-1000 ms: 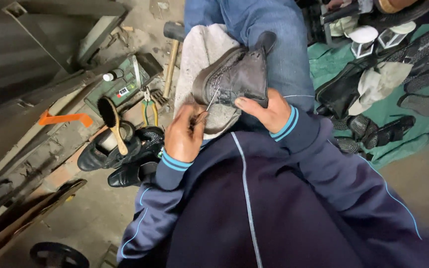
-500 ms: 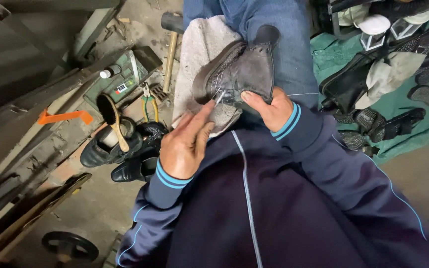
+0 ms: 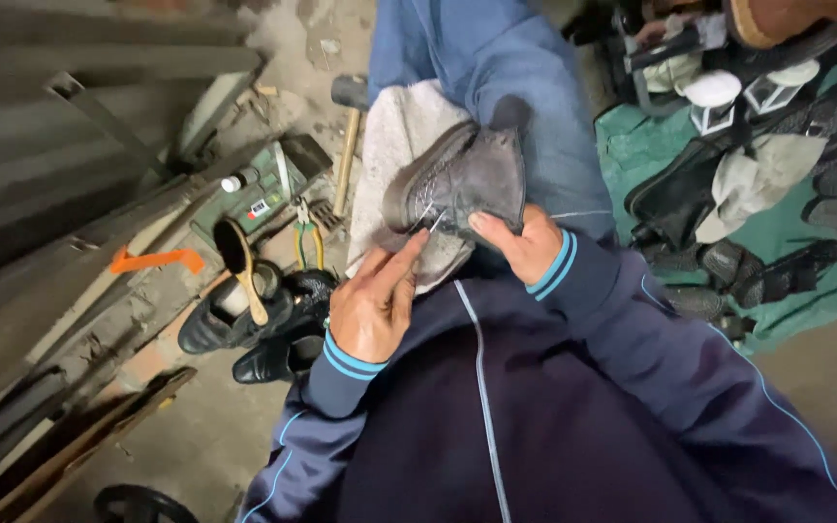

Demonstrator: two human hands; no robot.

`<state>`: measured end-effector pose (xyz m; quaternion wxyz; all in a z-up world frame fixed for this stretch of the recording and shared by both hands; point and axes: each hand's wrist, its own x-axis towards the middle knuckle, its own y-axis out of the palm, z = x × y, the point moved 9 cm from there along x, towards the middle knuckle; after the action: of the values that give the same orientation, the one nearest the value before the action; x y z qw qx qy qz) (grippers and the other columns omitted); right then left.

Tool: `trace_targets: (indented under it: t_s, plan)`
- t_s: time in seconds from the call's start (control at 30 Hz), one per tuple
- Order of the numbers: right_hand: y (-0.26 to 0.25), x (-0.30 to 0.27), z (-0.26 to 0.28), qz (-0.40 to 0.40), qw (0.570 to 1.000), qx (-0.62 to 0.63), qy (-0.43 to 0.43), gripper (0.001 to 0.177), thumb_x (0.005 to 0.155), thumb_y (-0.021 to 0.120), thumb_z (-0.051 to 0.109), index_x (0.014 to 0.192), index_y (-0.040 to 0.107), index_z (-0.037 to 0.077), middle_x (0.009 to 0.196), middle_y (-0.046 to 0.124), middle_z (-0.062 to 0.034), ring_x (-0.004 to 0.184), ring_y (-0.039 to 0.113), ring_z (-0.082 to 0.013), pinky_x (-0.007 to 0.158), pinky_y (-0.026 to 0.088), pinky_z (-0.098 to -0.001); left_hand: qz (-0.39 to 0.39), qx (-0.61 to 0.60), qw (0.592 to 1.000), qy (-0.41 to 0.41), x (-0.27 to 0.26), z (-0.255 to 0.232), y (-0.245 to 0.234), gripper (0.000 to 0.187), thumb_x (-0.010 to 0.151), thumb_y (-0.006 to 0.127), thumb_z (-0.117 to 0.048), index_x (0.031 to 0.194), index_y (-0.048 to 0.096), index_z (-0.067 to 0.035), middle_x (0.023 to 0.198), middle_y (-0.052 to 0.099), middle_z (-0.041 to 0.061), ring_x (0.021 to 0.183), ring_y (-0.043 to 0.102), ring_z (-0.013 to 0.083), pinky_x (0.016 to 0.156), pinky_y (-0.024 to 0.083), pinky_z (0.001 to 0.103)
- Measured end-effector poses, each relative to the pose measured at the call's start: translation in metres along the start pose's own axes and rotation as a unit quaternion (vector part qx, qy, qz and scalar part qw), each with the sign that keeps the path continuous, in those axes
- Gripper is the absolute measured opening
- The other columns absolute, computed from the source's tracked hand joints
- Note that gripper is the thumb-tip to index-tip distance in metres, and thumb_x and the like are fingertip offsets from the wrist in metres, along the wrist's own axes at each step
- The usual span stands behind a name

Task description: Hand-stitching the sole of a boot using a needle and thread in a shoe repair setting.

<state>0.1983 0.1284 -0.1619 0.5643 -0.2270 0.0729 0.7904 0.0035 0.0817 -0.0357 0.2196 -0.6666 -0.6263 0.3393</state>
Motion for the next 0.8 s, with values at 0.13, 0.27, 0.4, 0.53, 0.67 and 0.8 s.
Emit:
trace_targets:
  t_s: [0.13, 0.27, 0.4, 0.53, 0.67, 0.8]
  plan:
    - [0.003, 0.000, 0.004, 0.002, 0.999, 0.023, 0.023, 0.029, 0.094, 0.079, 0.028, 0.111, 0.078, 0.003, 0.105, 0.078, -0.0188, 0.104, 0.073, -0.0290, 0.092, 0.057, -0.0452, 0.016, 0.018, 1.000, 0.013, -0.003, 0.004, 0.003, 0.040, 0.101, 0.050, -0.023, 0.136, 0.067, -0.030, 0.083, 0.064, 0.005, 0.073, 0.069, 0.0365, 0.063, 0.057, 0.050]
    - [0.009, 0.002, 0.001, 0.010, 0.997, -0.001, 0.071, 0.032, 0.091, 0.080, 0.033, 0.109, 0.080, 0.006, 0.105, 0.079, -0.0179, 0.106, 0.073, -0.0322, 0.096, 0.056, -0.0476, 0.010, 0.027, 1.000, -0.008, -0.005, 0.009, 0.003, 0.042, 0.098, 0.050, -0.020, 0.133, 0.069, -0.033, 0.081, 0.065, 0.002, 0.071, 0.070, 0.0347, 0.061, 0.058, 0.047]
    - [0.007, 0.004, -0.019, 0.020, 0.999, 0.031, 0.034, 0.030, 0.093, 0.077, 0.025, 0.115, 0.081, 0.005, 0.108, 0.078, -0.0194, 0.106, 0.073, -0.0345, 0.095, 0.056, -0.0485, -0.008, -0.011, 1.000, -0.005, -0.003, 0.000, -0.006, 0.039, 0.098, 0.054, -0.018, 0.130, 0.072, -0.029, 0.077, 0.065, 0.004, 0.068, 0.070, 0.0368, 0.059, 0.057, 0.046]
    - [0.005, -0.002, -0.013, 0.023, 0.998, 0.048, 0.020, 0.031, 0.094, 0.076, 0.020, 0.117, 0.079, -0.001, 0.109, 0.077, -0.0237, 0.106, 0.072, -0.0401, 0.096, 0.057, -0.0515, -0.034, -0.042, 0.999, -0.002, -0.006, -0.005, -0.015, 0.036, 0.099, 0.057, -0.017, 0.129, 0.072, -0.027, 0.077, 0.066, 0.002, 0.067, 0.070, 0.0335, 0.059, 0.058, 0.041]
    - [0.001, -0.006, 0.002, 0.028, 0.999, 0.030, -0.014, 0.031, 0.096, 0.075, 0.019, 0.118, 0.077, -0.002, 0.110, 0.077, -0.0232, 0.105, 0.072, -0.0383, 0.094, 0.057, -0.0510, -0.060, -0.085, 0.994, -0.015, -0.009, -0.003, -0.021, 0.035, 0.099, 0.062, -0.014, 0.130, 0.073, -0.022, 0.075, 0.068, 0.006, 0.064, 0.070, 0.0310, 0.058, 0.057, 0.036]
    - [-0.003, -0.004, 0.000, 0.028, 0.998, 0.037, -0.029, 0.032, 0.096, 0.074, 0.019, 0.121, 0.076, -0.002, 0.113, 0.076, -0.0217, 0.105, 0.072, -0.0361, 0.095, 0.057, -0.0503, -0.073, -0.114, 0.991, -0.002, -0.011, -0.006, -0.024, 0.032, 0.100, 0.060, -0.010, 0.128, 0.074, -0.014, 0.070, 0.068, 0.011, 0.051, 0.061, 0.0252, 0.051, 0.053, 0.033]
